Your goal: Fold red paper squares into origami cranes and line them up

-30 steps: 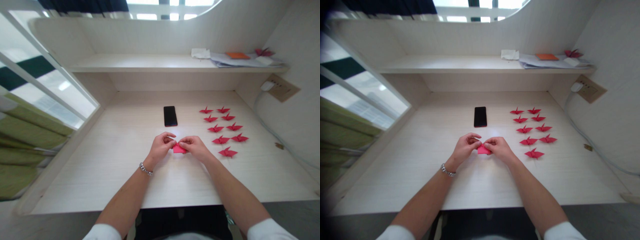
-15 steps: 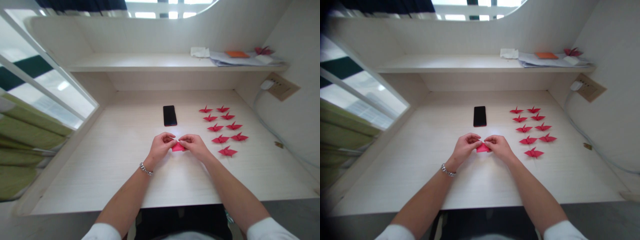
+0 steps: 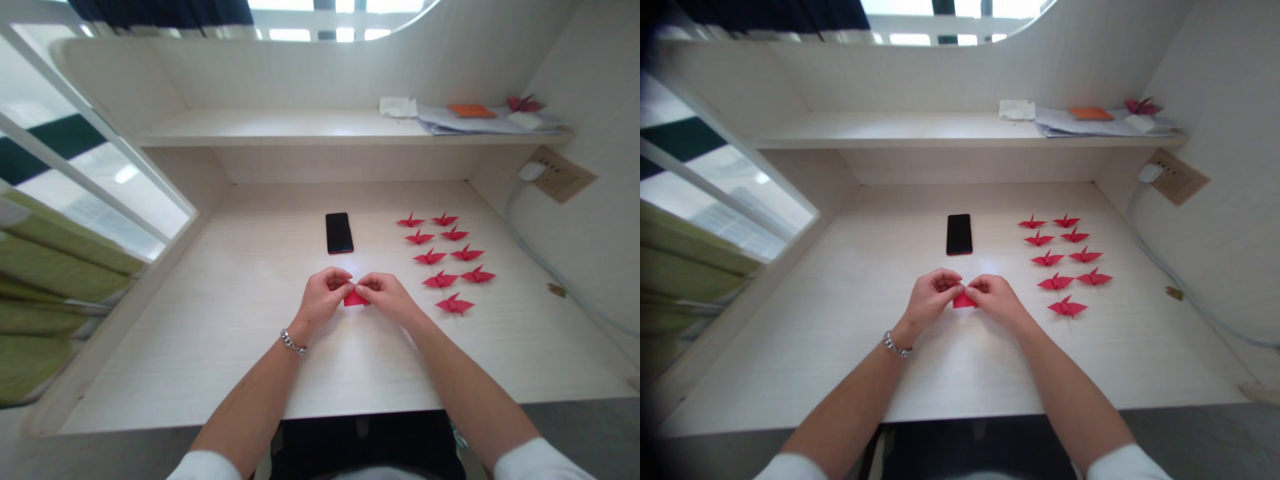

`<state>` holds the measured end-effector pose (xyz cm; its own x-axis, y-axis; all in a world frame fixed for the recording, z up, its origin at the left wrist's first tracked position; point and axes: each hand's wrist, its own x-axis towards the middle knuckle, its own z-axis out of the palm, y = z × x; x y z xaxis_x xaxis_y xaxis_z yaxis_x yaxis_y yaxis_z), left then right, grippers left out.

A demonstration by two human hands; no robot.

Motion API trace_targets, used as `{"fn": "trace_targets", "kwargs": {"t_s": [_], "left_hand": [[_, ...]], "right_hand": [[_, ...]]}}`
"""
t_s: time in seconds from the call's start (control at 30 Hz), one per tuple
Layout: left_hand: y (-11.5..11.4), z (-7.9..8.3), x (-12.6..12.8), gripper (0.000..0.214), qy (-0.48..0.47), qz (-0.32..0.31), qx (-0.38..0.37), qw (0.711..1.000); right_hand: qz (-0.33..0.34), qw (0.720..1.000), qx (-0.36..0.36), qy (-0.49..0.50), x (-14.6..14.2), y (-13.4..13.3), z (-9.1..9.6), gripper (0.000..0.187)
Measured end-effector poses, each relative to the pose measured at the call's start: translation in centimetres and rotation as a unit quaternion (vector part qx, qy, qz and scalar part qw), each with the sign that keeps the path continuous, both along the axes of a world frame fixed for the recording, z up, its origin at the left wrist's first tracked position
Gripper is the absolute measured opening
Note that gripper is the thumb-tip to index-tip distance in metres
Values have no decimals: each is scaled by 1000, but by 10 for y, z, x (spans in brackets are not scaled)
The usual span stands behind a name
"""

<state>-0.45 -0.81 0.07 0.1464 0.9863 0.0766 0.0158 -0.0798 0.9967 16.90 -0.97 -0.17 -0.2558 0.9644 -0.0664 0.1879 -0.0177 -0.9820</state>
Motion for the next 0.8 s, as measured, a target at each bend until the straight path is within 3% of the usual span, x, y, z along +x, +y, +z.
{"fn": "trace_targets", "kwargs": {"t_s": [0.1, 0.43, 0.63, 0.8], "left_hand": [[-1, -1, 1, 20, -5, -3, -6, 1000], [3, 8, -10, 40, -85, -78, -115, 987], [2, 4, -5, 25, -5, -39, -38, 998], [-1, -1, 1, 14, 33, -15, 5, 999]], "right_hand": [[14, 997, 36, -62, 1, 0, -1, 21], [25, 999, 6, -39, 3, -1, 4, 18], [32, 999, 6, -35, 3, 0, 0, 19], [21, 993, 64, -95, 0, -3, 3, 17]]}}
